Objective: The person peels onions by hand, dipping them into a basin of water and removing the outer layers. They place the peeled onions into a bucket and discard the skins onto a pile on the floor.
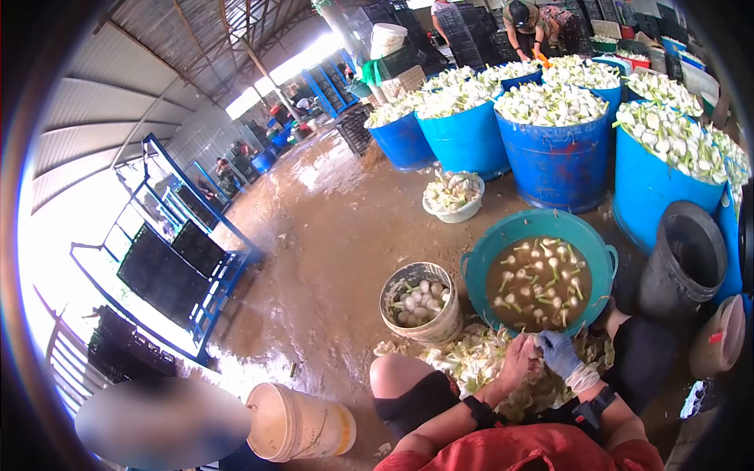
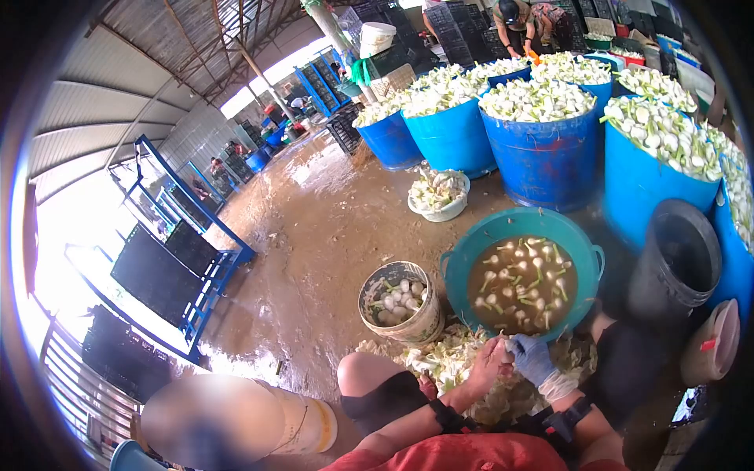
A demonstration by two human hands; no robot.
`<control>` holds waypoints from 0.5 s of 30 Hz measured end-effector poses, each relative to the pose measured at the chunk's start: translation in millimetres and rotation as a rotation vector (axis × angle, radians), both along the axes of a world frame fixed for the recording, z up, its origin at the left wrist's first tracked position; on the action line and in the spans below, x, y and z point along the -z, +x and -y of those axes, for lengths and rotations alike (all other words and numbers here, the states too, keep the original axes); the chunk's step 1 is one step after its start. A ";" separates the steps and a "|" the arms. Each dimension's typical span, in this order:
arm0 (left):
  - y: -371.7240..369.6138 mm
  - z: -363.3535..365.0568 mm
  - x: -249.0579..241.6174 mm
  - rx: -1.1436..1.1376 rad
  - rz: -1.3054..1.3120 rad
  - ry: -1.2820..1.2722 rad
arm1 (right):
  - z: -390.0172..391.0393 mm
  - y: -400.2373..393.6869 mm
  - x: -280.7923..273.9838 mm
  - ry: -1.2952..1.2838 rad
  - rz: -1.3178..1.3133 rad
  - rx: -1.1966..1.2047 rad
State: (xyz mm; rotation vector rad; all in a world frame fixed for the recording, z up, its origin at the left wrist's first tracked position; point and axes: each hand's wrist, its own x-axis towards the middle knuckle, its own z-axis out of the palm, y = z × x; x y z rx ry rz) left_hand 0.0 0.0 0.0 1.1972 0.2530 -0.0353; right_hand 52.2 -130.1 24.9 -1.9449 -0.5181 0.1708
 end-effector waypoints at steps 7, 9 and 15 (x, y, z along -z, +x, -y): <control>-23.4 39.9 -10.1 -0.151 -0.055 0.194 | 26.7 -17.4 18.6 0.167 0.086 -0.048; -25.7 47.8 -9.6 -0.325 -0.042 0.219 | 20.1 -17.2 27.8 0.222 0.146 -0.040; -26.6 46.2 3.2 -0.447 -0.162 0.383 | 18.8 -27.2 14.6 0.180 0.051 -0.081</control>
